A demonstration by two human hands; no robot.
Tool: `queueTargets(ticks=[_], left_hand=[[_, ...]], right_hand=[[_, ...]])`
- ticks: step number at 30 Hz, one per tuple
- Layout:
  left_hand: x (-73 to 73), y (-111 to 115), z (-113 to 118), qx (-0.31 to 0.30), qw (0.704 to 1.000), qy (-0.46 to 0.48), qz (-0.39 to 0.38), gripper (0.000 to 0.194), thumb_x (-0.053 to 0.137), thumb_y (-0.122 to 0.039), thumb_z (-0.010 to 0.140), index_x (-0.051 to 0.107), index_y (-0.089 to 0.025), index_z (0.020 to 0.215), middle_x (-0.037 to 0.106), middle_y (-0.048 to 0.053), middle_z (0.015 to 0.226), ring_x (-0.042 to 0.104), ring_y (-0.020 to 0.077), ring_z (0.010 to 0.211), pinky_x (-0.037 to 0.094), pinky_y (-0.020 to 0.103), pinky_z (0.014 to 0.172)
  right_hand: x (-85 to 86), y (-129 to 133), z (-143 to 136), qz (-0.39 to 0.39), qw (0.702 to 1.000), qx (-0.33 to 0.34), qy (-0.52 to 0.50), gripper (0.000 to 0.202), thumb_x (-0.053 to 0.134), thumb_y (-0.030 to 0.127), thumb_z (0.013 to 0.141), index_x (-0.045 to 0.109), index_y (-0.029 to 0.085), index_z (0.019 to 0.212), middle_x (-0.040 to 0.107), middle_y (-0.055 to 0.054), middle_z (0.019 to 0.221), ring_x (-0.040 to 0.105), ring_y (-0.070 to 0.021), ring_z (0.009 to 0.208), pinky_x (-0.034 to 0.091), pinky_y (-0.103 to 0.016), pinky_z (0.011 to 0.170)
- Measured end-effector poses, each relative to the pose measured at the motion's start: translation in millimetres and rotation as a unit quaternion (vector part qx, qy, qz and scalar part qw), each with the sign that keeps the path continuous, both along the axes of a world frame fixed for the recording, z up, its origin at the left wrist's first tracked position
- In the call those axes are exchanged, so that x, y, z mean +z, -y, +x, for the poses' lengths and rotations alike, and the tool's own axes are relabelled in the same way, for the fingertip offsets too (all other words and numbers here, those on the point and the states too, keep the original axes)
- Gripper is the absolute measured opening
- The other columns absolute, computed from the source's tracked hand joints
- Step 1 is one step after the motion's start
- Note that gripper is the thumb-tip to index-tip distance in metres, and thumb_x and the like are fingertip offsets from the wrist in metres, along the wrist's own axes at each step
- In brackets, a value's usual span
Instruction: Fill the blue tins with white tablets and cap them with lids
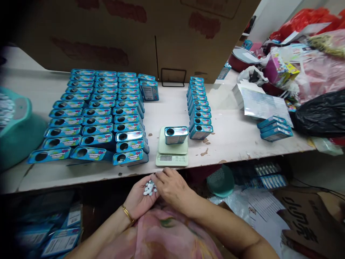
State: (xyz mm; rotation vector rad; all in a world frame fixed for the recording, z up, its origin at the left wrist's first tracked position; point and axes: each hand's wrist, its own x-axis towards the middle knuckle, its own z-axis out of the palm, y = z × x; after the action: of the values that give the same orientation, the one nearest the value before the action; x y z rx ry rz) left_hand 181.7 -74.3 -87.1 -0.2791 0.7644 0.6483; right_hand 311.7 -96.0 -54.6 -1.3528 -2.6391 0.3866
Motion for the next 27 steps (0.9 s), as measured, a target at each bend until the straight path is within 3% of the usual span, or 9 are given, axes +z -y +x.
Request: queueTargets(ticks=[5, 18, 22, 27], left_hand=[[-5.5, 5, 1, -0.033, 0.999, 0.009, 0.012, 0.021, 0.044, -0.014, 0.077, 0.058, -0.006, 0.090, 0.063, 0.008, 0.079, 0.059, 0.0127, 0.072, 0.050, 0.027, 0.066], [-4.2, 6, 3, -0.047, 0.998, 0.023, 0.045, 0.018, 0.044, -0.012, 0.076, 0.061, -0.006, 0.081, 0.064, 0.007, 0.074, 0.059, 0.0129, 0.069, 0.050, 0.032, 0.074], [2.4, 1, 4, -0.027, 0.998, 0.020, 0.061, 0.018, 0.045, -0.011, 0.075, 0.061, -0.005, 0.083, 0.065, 0.010, 0.081, 0.060, 0.0165, 0.080, 0.046, 0.033, 0.081], [12.8, -7, 2, -0.036, 0.997, 0.020, 0.070, 0.023, 0.047, -0.015, 0.075, 0.060, -0.004, 0.091, 0.062, 0.016, 0.098, 0.053, 0.0255, 0.100, 0.044, 0.035, 0.085]], right_hand=[[-17.6, 13, 11, 0.009, 1.000, 0.012, 0.003, 0.028, 0.043, 0.016, 0.081, 0.046, 0.010, 0.108, 0.053, -0.010, 0.095, 0.046, -0.0186, 0.086, 0.043, -0.033, 0.075], [-6.4, 5, 23, -0.016, 0.994, 0.026, -0.102, 0.019, 0.040, 0.014, 0.083, 0.053, 0.013, 0.097, 0.054, -0.008, 0.099, 0.047, -0.0148, 0.085, 0.044, -0.028, 0.075], [11.5, -12, 32, 0.013, 0.980, -0.016, -0.196, 0.019, 0.041, 0.014, 0.083, 0.054, 0.015, 0.096, 0.056, -0.006, 0.093, 0.049, -0.0131, 0.088, 0.044, -0.026, 0.077], [45.7, -60, 47, 0.111, 0.966, -0.082, -0.217, 0.016, 0.044, 0.015, 0.081, 0.057, 0.016, 0.091, 0.057, -0.006, 0.089, 0.052, -0.0128, 0.087, 0.044, -0.026, 0.078]])
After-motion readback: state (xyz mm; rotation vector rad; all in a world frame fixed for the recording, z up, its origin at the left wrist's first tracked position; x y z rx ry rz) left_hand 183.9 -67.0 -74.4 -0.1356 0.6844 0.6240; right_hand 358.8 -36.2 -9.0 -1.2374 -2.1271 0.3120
